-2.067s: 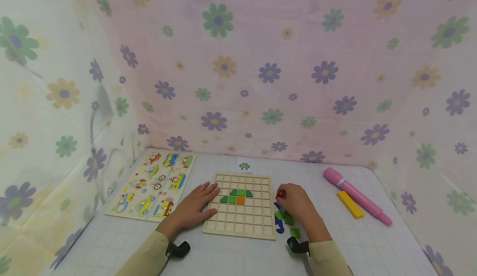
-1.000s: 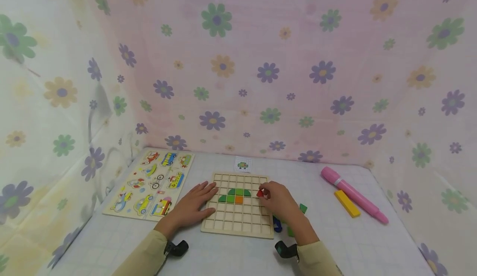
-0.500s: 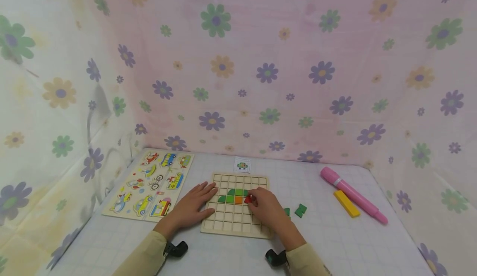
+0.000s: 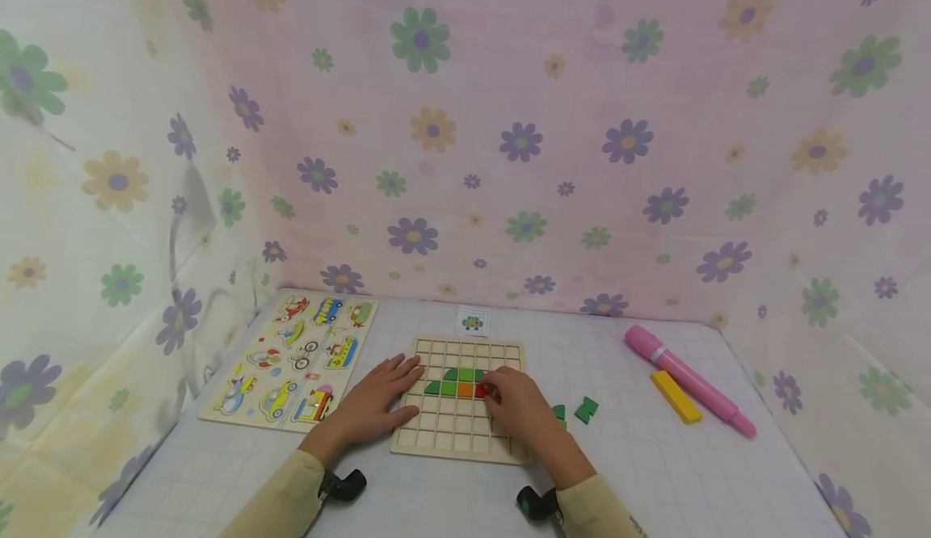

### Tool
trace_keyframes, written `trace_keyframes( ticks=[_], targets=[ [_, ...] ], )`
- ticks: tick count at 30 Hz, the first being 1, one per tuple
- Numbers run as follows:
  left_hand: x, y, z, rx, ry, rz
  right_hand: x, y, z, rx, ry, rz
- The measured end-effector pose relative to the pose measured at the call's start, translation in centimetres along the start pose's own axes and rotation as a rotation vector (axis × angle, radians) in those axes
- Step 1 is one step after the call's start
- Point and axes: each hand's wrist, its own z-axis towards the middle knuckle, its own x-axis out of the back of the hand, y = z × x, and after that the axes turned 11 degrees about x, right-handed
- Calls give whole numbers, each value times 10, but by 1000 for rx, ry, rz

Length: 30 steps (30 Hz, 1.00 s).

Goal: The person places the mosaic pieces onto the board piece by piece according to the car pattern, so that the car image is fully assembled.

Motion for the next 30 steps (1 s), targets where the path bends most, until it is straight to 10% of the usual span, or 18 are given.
trace_keyframes(
  ticks=[13,30],
  targets=[
    [1,1,0,-14,7,0,36,16,0,37,19,8],
    [-1,-1,1,-18,13,0,79,46,-10,-89,-147,15]
  ],
)
